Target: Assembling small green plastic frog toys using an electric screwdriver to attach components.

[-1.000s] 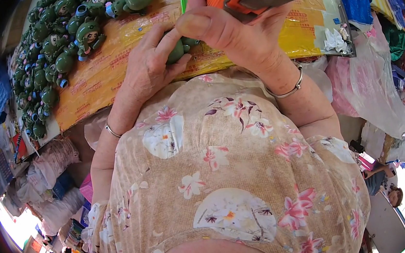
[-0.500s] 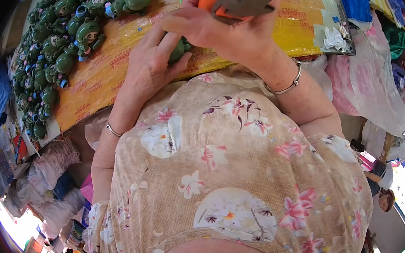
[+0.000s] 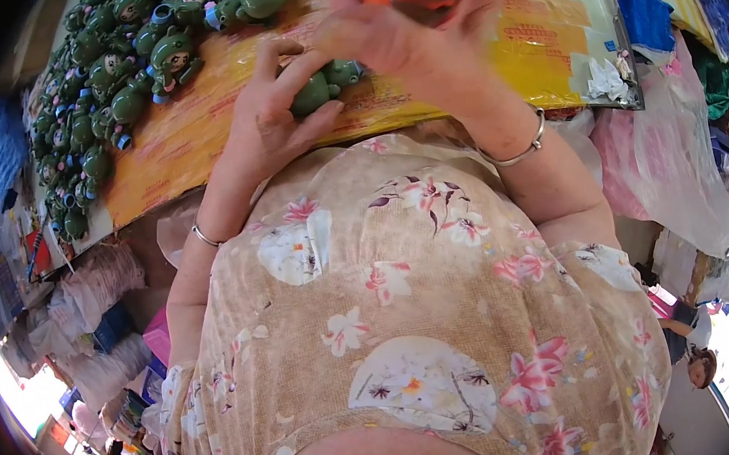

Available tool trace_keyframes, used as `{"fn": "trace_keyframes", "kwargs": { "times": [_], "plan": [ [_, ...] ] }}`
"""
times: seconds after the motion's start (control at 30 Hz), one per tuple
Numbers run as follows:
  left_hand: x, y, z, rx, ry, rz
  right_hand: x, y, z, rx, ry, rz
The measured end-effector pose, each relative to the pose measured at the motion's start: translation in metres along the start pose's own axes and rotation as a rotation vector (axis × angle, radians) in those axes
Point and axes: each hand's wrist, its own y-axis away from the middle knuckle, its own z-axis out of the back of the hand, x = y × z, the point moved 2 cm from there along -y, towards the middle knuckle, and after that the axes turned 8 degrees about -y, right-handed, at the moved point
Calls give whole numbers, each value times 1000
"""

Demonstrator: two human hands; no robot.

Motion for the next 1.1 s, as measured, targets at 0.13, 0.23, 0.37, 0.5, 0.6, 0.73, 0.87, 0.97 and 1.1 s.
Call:
{"fn": "trace_keyframes", "kwargs": {
  "times": [0.13, 0.23, 0.37, 0.5, 0.6, 0.73, 0.87, 0.97, 1.1],
  "plan": [
    [5, 8, 9, -12, 159, 106, 19, -10, -6, 44, -120, 183],
    [8, 16, 13, -72, 236, 125, 23, -19, 9, 227, 33, 212],
    [13, 34, 26, -176, 197, 143, 14, -7, 5, 135, 91, 87],
    [9, 67, 60, -322, 105, 185, 1, -9, 8, 116, -23, 66],
    [16, 117, 113, -382, -84, 381, 2, -13, 23, 116, 31, 87],
    [35, 222, 158, -277, 280, 998, 1, -25, 41, 133, -28, 55],
    [55, 298, 128, 169, -15, 1332, -8, -36, 33, 210, 46, 80],
    [79, 337, 69, 221, -206, 1287, -7, -35, 4, 164, 36, 79],
    [77, 299, 60, 221, -570, 1116, -2, -22, -12, 132, 73, 98]
  ]
}}
